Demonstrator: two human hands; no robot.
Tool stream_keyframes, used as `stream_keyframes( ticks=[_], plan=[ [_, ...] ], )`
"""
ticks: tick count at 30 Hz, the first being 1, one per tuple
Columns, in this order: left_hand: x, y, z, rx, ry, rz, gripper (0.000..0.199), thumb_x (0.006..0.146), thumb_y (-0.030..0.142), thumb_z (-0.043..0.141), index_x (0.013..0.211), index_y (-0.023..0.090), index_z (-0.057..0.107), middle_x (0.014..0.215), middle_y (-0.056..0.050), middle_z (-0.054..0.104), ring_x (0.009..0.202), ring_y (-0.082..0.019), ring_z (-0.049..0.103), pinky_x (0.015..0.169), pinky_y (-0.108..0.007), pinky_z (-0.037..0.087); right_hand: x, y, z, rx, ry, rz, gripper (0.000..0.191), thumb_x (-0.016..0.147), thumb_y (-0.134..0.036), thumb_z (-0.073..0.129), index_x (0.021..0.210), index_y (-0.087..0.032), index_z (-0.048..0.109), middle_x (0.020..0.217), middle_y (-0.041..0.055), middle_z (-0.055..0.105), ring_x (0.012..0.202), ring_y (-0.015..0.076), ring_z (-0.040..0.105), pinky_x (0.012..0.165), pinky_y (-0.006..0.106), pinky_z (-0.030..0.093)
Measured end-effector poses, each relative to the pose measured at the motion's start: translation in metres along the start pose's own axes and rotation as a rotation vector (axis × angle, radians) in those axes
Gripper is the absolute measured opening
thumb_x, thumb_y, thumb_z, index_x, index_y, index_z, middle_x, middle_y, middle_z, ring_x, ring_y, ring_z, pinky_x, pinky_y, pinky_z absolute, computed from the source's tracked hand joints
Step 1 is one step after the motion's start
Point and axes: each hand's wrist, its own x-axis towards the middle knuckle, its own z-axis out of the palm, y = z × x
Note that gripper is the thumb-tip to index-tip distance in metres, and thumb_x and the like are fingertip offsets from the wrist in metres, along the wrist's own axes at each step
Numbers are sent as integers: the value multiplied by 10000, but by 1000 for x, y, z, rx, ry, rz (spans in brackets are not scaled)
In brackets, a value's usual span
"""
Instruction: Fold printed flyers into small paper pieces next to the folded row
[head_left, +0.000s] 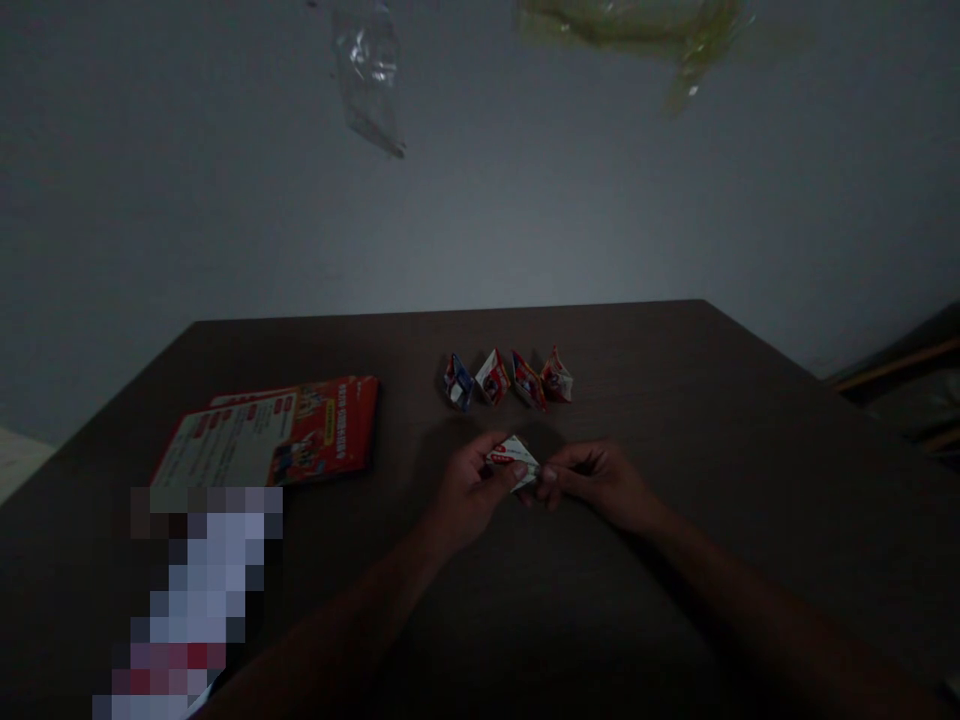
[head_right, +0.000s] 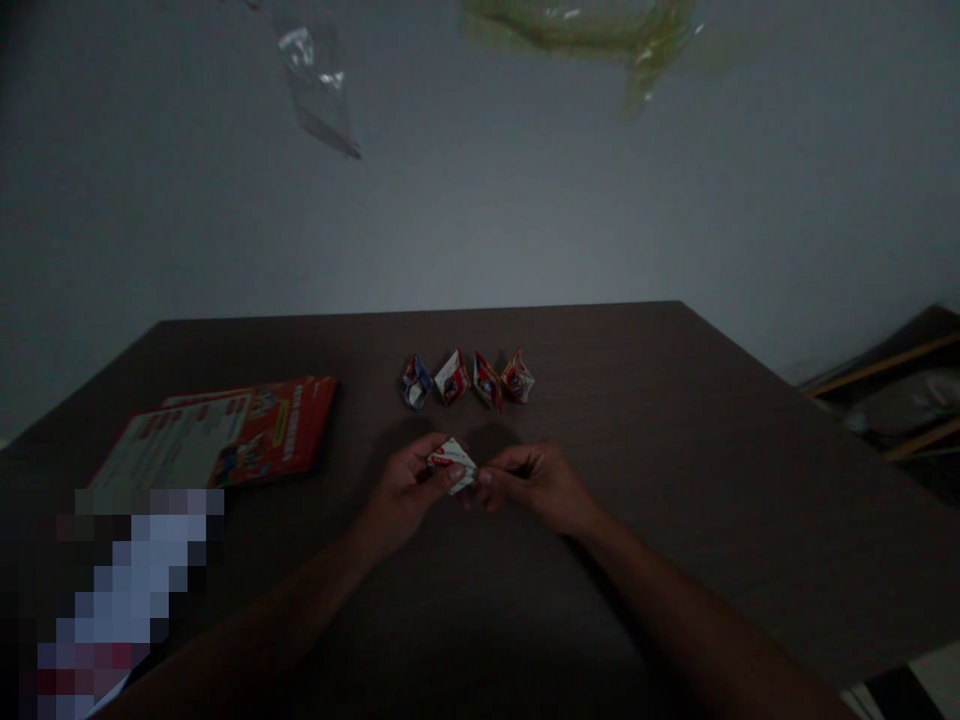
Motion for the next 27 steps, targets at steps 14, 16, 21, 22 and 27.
stream_keyframes(
  ticks=[14, 16, 21, 22, 27],
  plan=[
    [0, 2, -1, 61, 11, -60, 227, 732, 320, 694, 809, 132, 593, 666, 3, 588, 595, -105, 558, 588, -225, 459, -1, 0, 4, 111, -30, 74, 197, 714, -333, 726, 716, -137, 713, 634, 29, 690, 496, 92, 607, 493, 211, 506],
    [0, 2, -1, 42, 26, -51, 233, 733, 321, 692, 826, 133, 592, 687, 2, 591, 599, -103, 556, 591, -227, 457, 0, 2, 3, 119, -32, 75, 209, 719, -340, 722, 724, -131, 713, 637, 32, 690, 491, 89, 605, 492, 208, 503],
    [-1, 0, -1, 127, 51, 38, 226, 768, 335, 656, 867, 145, 582, 734, 0, 575, 642, -113, 557, 601, -229, 445, 2, 9, 1, 147, -22, 79, 204, 740, -320, 714, 794, -123, 724, 725, 61, 715, 554, 98, 638, 560, 213, 516],
    [-2, -1, -1, 168, 54, 71, 215, 777, 331, 647, 869, 149, 578, 752, -2, 569, 660, -114, 555, 604, -225, 439, 2, 9, 1, 174, -9, 91, 202, 738, -314, 718, 811, -125, 725, 726, 61, 716, 568, 103, 645, 573, 217, 521],
    [-5, -4, -1, 400, 57, 250, 146, 804, 284, 619, 870, 161, 575, 852, -24, 554, 774, -132, 543, 669, -234, 422, 3, 10, 1, 311, 50, 135, 215, 691, -296, 760, 835, -138, 732, 655, 40, 709, 564, 117, 656, 573, 227, 531]
  ],
)
